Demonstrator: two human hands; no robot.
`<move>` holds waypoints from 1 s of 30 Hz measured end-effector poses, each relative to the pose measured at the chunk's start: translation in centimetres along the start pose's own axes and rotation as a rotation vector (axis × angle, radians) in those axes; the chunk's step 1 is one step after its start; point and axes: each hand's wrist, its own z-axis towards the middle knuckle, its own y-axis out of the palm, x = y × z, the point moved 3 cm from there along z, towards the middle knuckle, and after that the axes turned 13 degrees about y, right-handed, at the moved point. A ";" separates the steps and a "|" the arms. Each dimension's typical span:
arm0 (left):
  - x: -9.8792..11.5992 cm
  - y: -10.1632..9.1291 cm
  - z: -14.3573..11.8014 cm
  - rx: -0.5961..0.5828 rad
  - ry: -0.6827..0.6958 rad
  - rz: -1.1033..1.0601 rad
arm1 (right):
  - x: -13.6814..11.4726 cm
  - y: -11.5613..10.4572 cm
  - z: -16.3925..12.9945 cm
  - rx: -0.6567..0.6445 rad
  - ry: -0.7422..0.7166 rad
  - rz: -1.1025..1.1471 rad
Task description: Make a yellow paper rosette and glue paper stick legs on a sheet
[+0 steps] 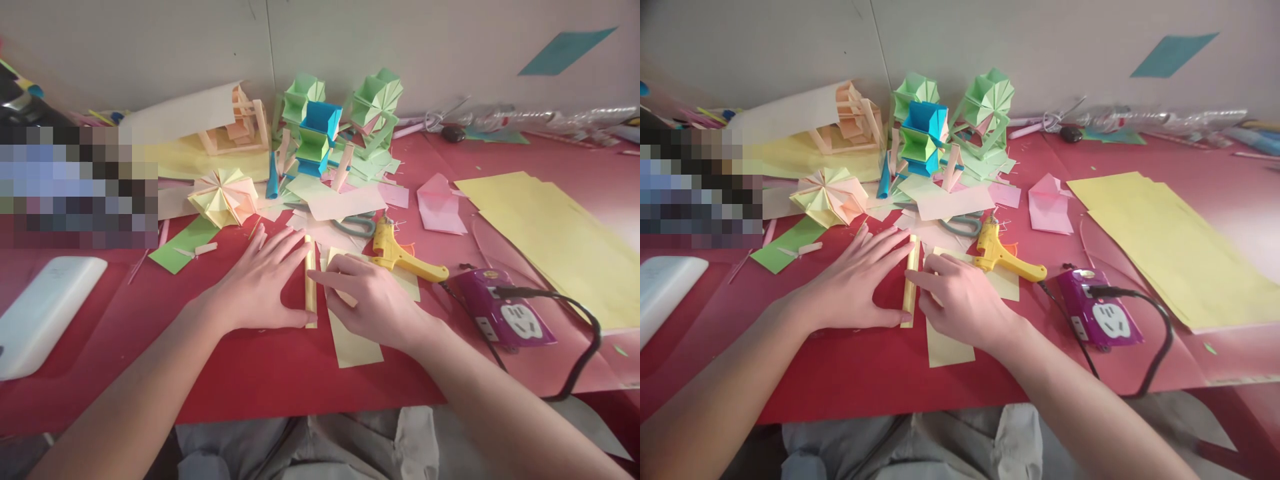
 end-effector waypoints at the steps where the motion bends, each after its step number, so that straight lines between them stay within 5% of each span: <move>1: 0.0 0.0 0.0 -0.003 -0.002 0.000 | 0.0 0.0 0.0 -0.004 -0.002 0.006; 17: 0.2 0.0 0.0 0.009 0.000 -0.004 | -0.1 0.4 -0.3 -0.059 -0.059 -0.132; 30: 1.1 -1.4 0.0 0.232 -0.058 -0.033 | 0.0 0.5 -0.2 -0.058 -0.030 -0.098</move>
